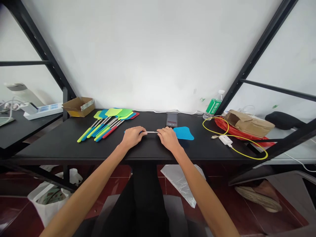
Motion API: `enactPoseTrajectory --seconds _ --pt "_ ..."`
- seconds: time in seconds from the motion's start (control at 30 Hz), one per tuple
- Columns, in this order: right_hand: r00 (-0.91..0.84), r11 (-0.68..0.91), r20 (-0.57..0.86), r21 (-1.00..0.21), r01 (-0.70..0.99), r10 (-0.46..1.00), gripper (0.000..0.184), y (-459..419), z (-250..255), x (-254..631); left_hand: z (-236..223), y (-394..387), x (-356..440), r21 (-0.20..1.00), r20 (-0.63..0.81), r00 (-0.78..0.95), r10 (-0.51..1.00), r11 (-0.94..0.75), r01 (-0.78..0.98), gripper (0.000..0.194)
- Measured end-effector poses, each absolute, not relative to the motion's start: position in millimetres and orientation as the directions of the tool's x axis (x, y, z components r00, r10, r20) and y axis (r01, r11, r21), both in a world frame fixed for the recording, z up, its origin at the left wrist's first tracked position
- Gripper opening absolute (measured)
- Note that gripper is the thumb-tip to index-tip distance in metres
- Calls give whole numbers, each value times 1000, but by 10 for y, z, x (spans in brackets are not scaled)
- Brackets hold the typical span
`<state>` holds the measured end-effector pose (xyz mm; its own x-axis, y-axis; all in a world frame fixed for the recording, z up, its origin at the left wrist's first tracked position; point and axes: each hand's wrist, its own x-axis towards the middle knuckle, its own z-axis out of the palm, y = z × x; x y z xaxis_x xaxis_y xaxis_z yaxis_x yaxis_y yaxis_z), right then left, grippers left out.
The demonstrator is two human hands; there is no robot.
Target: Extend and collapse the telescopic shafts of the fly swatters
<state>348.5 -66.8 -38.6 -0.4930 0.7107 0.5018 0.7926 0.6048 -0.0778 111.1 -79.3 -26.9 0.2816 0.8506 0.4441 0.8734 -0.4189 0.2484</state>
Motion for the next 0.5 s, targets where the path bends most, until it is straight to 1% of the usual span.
enactPoseTrajectory --seconds 0.17,0.27,0.37,0.5 --pt "-480 621 564 -74 781 671 33 -669 -391 3479 -265 -795 1090 243 463 247 851 -389 889 23" --pt "-379 540 618 -88 837 689 32 -665 -393 3515 -259 -787 1044 247 481 213 850 -365 898 21" --pt "-251 444 664 -135 886 704 31 -663 -394 3557 -258 -782 981 253 491 190 850 -348 903 18" --pt "-230 448 708 -135 884 668 33 -676 -386 3566 -255 -784 936 256 498 202 843 -365 895 16"
